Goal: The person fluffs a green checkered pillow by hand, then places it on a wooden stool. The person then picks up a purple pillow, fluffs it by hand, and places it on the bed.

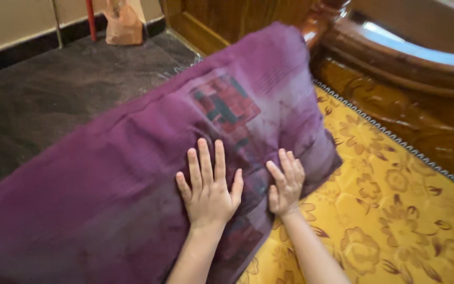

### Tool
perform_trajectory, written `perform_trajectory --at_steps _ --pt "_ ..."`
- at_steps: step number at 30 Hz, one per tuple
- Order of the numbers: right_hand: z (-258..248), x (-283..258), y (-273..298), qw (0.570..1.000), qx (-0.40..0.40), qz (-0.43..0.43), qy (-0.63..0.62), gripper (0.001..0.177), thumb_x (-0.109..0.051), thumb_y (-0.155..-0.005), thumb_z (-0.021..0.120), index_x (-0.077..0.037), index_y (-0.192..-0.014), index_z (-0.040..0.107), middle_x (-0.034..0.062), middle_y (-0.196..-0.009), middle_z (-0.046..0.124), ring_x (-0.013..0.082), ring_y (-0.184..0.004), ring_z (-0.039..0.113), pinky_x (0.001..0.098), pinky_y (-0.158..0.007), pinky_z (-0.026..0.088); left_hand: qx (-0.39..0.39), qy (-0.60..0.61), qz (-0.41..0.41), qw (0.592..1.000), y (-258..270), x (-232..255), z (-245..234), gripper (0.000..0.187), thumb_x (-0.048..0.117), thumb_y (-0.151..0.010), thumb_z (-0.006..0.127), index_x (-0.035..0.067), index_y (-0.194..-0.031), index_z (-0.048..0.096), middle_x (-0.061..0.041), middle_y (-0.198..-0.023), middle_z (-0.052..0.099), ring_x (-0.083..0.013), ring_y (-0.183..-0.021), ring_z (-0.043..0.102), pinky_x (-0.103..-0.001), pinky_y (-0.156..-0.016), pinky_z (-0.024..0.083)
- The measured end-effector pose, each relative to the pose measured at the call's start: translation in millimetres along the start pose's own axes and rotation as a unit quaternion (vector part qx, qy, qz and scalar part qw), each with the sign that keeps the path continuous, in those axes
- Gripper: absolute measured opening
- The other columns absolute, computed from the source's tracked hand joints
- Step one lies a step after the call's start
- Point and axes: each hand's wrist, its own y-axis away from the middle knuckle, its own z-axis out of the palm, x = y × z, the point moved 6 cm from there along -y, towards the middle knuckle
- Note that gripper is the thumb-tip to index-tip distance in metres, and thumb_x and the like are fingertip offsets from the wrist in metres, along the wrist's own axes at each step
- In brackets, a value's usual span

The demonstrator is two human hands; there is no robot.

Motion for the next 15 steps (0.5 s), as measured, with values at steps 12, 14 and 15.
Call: perform_trajectory --at_steps 12,14,15 --pt "-29 -20 45 0.961 0.052 0.272 0.002 0.05 -0.019 -0.099 0.058 -0.006 -0.148 0.052 0.0277 -0.161 0.028 0.0437 -0.147 0.029 0.0525 -0.125 0.023 -0.005 0.103 0.031 0.994 9 -4 -20 0.071 0.051 -0.103 0.051 0.013 -0.162 0.041 -0.013 -0.169 0.031 -0.0285 -0.158 0.021 -0.05 -0.126 -0.004" --pt "-26 -18 51 0.959 0.066 0.275 0.007 0.052 -0.02 -0.1 0.057 -0.006 -0.149 0.051 0.0283 -0.161 0.027 0.045 -0.149 0.027 0.0535 -0.125 0.021 -0.007 0.098 0.03 0.995 11 -3 -23 0.072 0.051 -0.103 0.052 0.012 -0.162 0.041 -0.013 -0.169 0.031 -0.028 -0.158 0.021 -0.05 -0.126 -0.003" --pt "-26 -17 53 0.959 0.069 0.275 0.011 0.052 -0.02 -0.1 0.057 -0.007 -0.149 0.051 0.0282 -0.161 0.027 0.0451 -0.149 0.028 0.0533 -0.125 0.021 -0.008 0.096 0.032 0.995 11 -2 -24 0.073 0.05 -0.102 0.052 0.011 -0.162 0.041 -0.013 -0.169 0.031 -0.0277 -0.158 0.021 -0.05 -0.126 -0.002"
